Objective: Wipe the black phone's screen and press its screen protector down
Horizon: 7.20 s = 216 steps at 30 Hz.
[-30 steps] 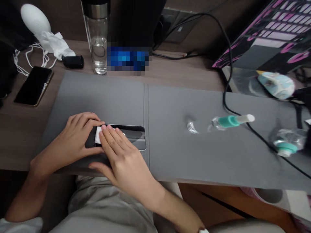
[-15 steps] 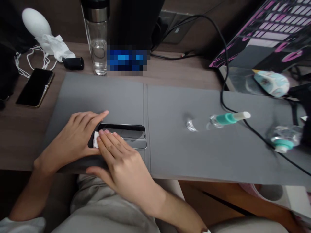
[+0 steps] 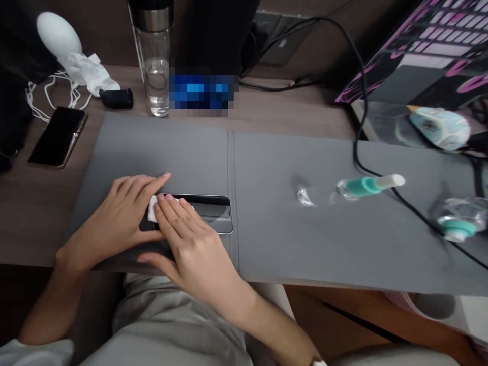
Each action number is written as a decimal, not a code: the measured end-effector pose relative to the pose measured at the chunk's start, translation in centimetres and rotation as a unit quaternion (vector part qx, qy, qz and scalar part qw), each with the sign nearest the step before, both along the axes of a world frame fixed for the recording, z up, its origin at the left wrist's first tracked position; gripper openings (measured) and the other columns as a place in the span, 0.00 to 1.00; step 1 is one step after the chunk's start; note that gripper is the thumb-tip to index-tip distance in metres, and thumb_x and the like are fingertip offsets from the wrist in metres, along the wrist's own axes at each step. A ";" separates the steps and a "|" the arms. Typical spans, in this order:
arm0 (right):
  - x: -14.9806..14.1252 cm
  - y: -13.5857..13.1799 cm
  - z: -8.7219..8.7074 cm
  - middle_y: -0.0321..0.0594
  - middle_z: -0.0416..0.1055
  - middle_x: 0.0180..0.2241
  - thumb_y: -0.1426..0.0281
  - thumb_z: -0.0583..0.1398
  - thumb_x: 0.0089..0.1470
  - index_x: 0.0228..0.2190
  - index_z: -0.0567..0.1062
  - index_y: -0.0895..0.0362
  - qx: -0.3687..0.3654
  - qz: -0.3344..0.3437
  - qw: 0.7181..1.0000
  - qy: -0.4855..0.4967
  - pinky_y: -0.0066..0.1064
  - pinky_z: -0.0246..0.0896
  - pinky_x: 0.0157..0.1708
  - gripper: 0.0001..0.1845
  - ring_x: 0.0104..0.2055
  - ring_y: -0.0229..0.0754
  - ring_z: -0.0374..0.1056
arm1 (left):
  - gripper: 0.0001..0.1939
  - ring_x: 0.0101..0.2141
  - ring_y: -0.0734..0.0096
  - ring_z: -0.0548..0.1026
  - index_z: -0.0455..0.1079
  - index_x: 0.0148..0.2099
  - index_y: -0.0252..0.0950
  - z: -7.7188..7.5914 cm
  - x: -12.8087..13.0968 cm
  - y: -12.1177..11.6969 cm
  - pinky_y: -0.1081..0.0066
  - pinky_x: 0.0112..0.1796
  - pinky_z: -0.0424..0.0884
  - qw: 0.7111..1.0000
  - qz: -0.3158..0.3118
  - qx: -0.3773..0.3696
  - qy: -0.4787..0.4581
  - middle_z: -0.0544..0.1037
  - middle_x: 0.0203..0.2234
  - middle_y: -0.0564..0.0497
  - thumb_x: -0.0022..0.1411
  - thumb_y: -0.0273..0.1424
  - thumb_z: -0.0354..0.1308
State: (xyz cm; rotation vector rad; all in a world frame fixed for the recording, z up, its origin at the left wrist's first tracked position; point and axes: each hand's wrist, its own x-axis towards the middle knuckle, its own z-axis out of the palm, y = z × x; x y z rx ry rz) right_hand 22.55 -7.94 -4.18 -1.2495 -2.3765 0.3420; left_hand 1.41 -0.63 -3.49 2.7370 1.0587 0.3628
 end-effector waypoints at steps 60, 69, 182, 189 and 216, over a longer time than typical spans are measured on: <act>1.7 1.4 -0.8 0.59 0.62 0.75 0.46 0.57 0.74 0.74 0.63 0.70 0.024 0.072 0.997 -0.017 0.55 0.56 0.78 0.46 0.79 0.56 0.56 | 0.61 0.74 0.41 0.63 0.34 0.86 0.41 -1.1 -0.3 -0.5 0.46 0.72 0.58 0.996 0.031 -0.063 -0.059 0.61 0.77 0.33 0.69 0.61 0.65; 3.0 -0.1 -0.4 0.51 0.70 0.71 0.55 0.56 0.78 0.68 0.71 0.69 0.059 0.110 0.992 -0.015 0.46 0.58 0.77 0.33 0.77 0.48 0.62 | 0.56 0.76 0.42 0.60 0.39 0.85 0.37 -1.0 -0.3 -0.5 0.47 0.73 0.55 0.998 0.018 -0.045 -0.028 0.58 0.79 0.32 0.73 0.58 0.63; 3.6 -3.7 -0.7 0.58 0.70 0.71 0.71 0.61 0.74 0.79 0.54 0.63 0.097 -0.085 0.989 -0.069 0.54 0.71 0.70 0.40 0.74 0.57 0.68 | 0.49 0.73 0.40 0.63 0.61 0.79 0.33 -0.2 0.2 -0.4 0.44 0.70 0.60 0.999 0.002 -0.010 0.050 0.63 0.77 0.33 0.73 0.64 0.53; 3.7 -1.8 -1.3 0.59 0.65 0.74 0.73 0.59 0.75 0.81 0.46 0.61 0.086 -0.060 0.992 -0.072 0.58 0.66 0.73 0.43 0.77 0.57 0.62 | 0.53 0.74 0.41 0.62 0.58 0.79 0.26 -0.4 0.1 -0.4 0.47 0.71 0.58 0.999 0.005 -0.007 0.043 0.63 0.77 0.32 0.74 0.66 0.49; 1.5 -1.7 -0.7 0.56 0.66 0.73 0.73 0.57 0.75 0.79 0.54 0.63 0.062 -0.018 0.998 -0.022 0.57 0.64 0.75 0.38 0.78 0.54 0.60 | 0.52 0.74 0.44 0.63 0.51 0.81 0.26 -0.5 0.1 -0.5 0.51 0.71 0.56 0.999 0.013 0.005 0.042 0.64 0.76 0.33 0.75 0.61 0.57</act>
